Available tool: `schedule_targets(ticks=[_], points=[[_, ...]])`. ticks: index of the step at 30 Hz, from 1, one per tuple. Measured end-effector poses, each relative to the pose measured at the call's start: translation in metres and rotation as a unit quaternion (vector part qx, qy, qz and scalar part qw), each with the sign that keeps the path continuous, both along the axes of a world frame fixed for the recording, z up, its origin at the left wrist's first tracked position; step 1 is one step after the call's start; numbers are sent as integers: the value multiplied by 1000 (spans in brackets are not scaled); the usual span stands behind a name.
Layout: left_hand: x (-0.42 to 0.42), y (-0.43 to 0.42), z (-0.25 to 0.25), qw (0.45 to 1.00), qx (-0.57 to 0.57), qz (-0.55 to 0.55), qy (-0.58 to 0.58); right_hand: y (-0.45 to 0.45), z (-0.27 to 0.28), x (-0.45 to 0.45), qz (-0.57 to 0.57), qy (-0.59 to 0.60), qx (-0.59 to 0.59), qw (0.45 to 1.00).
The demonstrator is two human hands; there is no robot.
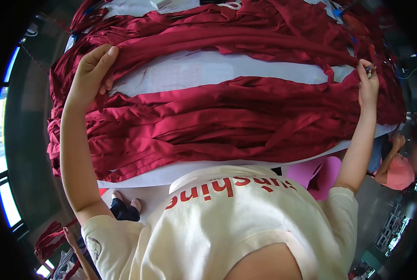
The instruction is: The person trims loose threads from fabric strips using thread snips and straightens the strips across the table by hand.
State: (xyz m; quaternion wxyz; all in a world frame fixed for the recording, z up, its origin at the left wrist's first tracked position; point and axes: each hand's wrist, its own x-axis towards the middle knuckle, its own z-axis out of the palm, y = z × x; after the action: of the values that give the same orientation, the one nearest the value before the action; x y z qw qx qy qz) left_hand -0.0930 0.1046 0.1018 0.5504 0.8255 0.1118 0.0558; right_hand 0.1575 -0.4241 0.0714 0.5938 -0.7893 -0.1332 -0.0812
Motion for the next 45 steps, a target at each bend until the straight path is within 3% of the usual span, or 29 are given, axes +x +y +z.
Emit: schedule_targets(ticks=[4, 11, 12, 14, 17, 20, 23, 28, 29, 30, 31, 32, 33, 34, 36, 39, 40, 42, 45], points=[[-10, -7, 9, 998, 35, 35, 23, 7, -3, 0, 57, -77, -54, 994], [-19, 18, 7, 992, 117, -37, -7, -22, -16, 34, -30, -33, -72, 996], [-21, 18, 12, 992, 108, -63, 13, -22, -17, 34, -26, -37, -91, 995], [-27, 10, 9, 993, -46, -105, 33, -29, -21, 41, -21, -48, -111, 992], [-34, -11, 20, 985, -127, -113, 26, -53, -26, 61, -43, 10, -137, 990], [-37, -13, 21, 964, -209, -162, 23, -61, -27, 67, -65, -18, -153, 986], [-40, -23, 28, 963, -217, -151, 58, -65, -34, 72, -58, -85, -137, 985], [-42, -26, 29, 963, -202, -165, 73, -65, -31, 65, -94, -20, -130, 987], [-41, -28, 30, 959, -205, -178, 76, -49, -26, 51, -83, -23, -74, 993], [-40, -29, 32, 964, -183, -183, 62, -21, -10, 27, -90, -43, -70, 993], [-38, -26, 28, 983, -40, -179, 30, -13, -6, 21, -44, -57, -33, 997], [-29, -26, 28, 980, -9, -176, 90, -4, 5, 12, 2, -83, -55, 995], [-24, -27, 14, 988, 57, -138, 40, 14, 17, -2, 36, -99, -40, 994], [-12, -28, 10, 960, 247, -131, -14, 33, 30, -16, 73, -141, -65, 985], [16, -59, 9, 963, 222, -95, -119, 71, 54, -42, 109, -159, -31, 981], [50, -131, 19, 972, 47, -163, -166, 102, 76, -53, 182, -181, -29, 966], [60, -149, 18, 959, 84, -183, -200, 119, 86, -64, 213, -181, -9, 960], [79, -180, 14, 945, 0, -237, -224, 128, 105, -81, 242, -153, 9, 958], [92, -205, 17, 945, -87, -277, -149, 126, 109, -77, 260, -162, 44, 951]])
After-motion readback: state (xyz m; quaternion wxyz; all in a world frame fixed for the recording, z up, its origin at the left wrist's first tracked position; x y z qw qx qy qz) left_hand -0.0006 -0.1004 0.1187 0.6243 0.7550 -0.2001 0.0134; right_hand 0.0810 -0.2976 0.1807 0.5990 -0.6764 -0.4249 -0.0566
